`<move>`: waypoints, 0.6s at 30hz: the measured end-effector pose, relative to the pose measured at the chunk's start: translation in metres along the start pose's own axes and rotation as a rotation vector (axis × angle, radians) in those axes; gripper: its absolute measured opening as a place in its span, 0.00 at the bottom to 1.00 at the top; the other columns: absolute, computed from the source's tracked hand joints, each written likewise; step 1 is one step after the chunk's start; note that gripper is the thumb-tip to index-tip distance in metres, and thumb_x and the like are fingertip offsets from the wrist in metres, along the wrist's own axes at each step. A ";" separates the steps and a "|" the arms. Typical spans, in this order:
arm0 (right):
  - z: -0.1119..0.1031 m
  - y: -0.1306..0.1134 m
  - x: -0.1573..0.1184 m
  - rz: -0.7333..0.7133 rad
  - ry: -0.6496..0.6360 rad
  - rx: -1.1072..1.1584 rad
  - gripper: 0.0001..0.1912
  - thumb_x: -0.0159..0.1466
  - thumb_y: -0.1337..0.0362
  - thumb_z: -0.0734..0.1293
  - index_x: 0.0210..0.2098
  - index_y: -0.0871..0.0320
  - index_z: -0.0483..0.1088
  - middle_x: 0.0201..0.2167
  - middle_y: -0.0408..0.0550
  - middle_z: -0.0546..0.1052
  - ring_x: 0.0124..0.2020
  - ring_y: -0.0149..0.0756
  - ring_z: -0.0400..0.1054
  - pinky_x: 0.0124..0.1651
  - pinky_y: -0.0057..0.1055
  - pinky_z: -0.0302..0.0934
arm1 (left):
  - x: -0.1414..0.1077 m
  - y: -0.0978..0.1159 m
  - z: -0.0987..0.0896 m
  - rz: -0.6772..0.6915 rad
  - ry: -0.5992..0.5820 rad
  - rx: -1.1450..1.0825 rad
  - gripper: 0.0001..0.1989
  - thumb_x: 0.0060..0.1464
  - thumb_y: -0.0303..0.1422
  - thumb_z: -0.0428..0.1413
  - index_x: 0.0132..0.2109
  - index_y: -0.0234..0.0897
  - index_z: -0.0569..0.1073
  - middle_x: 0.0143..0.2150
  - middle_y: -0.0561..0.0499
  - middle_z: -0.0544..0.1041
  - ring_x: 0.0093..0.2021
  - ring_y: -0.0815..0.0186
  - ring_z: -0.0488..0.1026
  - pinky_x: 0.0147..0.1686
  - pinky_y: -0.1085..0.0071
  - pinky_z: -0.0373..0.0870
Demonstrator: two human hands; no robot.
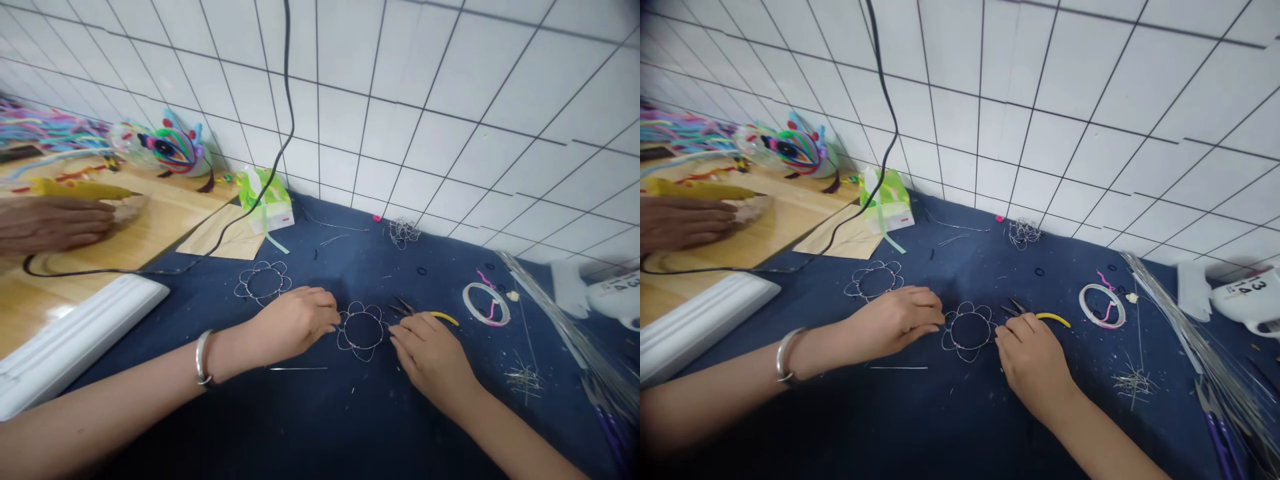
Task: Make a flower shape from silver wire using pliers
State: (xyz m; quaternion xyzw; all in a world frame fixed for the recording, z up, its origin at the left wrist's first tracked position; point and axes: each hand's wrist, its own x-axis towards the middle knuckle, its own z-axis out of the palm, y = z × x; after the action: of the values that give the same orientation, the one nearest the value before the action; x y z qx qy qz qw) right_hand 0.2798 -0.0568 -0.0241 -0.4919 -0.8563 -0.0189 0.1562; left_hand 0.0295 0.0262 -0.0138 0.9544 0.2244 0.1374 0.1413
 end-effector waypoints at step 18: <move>0.018 -0.003 -0.003 -0.158 -0.124 -0.225 0.13 0.60 0.73 0.58 0.43 0.64 0.67 0.32 0.52 0.69 0.38 0.40 0.60 0.40 0.39 0.57 | 0.002 0.002 0.024 -0.014 0.004 0.000 0.11 0.59 0.29 0.45 0.40 0.35 0.72 0.37 0.49 0.74 0.40 0.65 0.68 0.42 0.65 0.66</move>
State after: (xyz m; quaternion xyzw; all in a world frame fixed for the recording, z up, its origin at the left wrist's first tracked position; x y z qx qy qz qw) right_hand 0.2747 -0.0575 -0.0415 -0.4377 -0.8928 -0.0967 0.0451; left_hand 0.0398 0.0205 -0.0351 0.9525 0.2315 0.1383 0.1417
